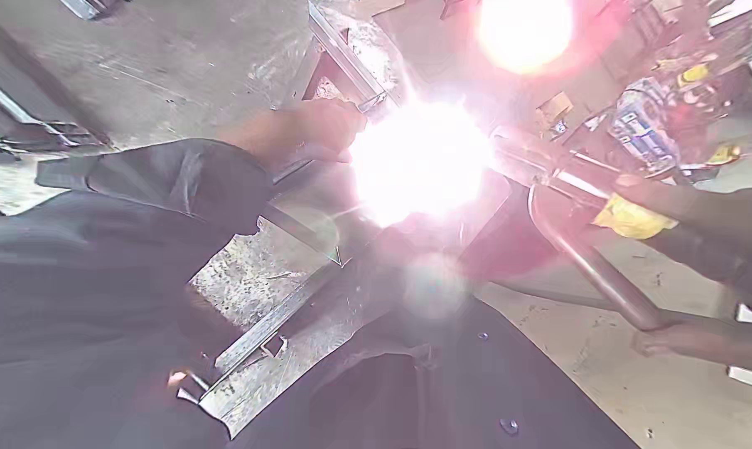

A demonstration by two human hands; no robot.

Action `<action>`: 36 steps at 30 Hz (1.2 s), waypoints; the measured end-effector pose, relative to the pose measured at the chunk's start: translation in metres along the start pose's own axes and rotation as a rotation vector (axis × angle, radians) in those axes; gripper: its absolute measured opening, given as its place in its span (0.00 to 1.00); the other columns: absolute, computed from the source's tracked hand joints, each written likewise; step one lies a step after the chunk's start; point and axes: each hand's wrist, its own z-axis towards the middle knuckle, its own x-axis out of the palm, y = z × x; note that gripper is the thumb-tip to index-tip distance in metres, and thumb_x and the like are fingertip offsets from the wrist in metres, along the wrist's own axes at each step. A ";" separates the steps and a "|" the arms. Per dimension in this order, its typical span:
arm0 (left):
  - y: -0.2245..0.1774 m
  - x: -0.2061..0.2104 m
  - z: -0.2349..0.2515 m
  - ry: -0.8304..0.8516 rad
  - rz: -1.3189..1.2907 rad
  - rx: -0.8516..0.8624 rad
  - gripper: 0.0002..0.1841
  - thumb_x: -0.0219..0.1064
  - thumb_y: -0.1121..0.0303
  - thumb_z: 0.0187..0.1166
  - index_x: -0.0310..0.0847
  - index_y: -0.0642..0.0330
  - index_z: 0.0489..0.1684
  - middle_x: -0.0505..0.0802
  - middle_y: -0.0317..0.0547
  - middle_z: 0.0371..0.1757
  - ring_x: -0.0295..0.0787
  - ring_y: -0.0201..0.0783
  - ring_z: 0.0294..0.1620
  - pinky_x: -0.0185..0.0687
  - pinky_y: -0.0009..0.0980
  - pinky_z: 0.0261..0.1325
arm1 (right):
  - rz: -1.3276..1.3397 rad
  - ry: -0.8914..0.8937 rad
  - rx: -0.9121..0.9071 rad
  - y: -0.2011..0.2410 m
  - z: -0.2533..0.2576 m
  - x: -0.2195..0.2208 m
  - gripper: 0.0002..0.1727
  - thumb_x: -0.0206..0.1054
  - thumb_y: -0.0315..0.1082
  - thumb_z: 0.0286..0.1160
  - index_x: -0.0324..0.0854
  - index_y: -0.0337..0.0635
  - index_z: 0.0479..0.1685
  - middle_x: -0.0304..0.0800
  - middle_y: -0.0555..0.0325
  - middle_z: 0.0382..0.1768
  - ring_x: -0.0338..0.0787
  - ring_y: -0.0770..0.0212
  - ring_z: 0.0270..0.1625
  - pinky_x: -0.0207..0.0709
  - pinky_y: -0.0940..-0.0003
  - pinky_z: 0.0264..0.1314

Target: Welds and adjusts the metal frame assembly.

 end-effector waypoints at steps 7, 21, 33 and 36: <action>0.018 0.022 0.017 -0.161 0.019 0.092 0.10 0.72 0.61 0.79 0.89 0.59 0.44 0.92 0.58 0.43 0.91 0.62 0.52 0.83 0.64 0.52 | -0.024 -0.036 -0.034 -0.008 0.004 0.005 0.63 0.77 0.79 0.43 0.63 0.67 0.91 0.89 0.54 0.63 0.91 0.54 0.54 0.85 0.49 0.48; 0.015 0.016 0.016 -0.106 -0.036 0.125 0.07 0.69 0.64 0.82 0.86 0.55 0.34 0.88 0.50 0.31 0.88 0.54 0.39 0.81 0.58 0.42 | 0.032 -0.087 -0.060 -0.018 0.003 0.014 0.63 0.76 0.81 0.42 0.64 0.68 0.91 0.90 0.55 0.58 0.89 0.59 0.42 0.83 0.55 0.37; 0.014 0.013 0.017 -0.080 0.005 0.132 0.05 0.70 0.63 0.82 0.89 0.53 0.42 0.91 0.50 0.36 0.90 0.54 0.43 0.83 0.59 0.46 | 0.039 -0.055 -0.063 -0.016 0.006 0.010 0.63 0.82 0.75 0.43 0.64 0.64 0.91 0.90 0.54 0.52 0.86 0.61 0.37 0.80 0.59 0.34; 0.039 0.049 0.030 -0.387 -0.061 0.268 0.11 0.76 0.66 0.69 0.86 0.63 0.40 0.90 0.61 0.39 0.90 0.65 0.44 0.84 0.67 0.40 | 0.193 -0.142 -0.185 -0.033 0.004 0.029 0.60 0.84 0.62 0.48 0.65 0.52 0.90 0.87 0.55 0.70 0.88 0.65 0.66 0.83 0.72 0.67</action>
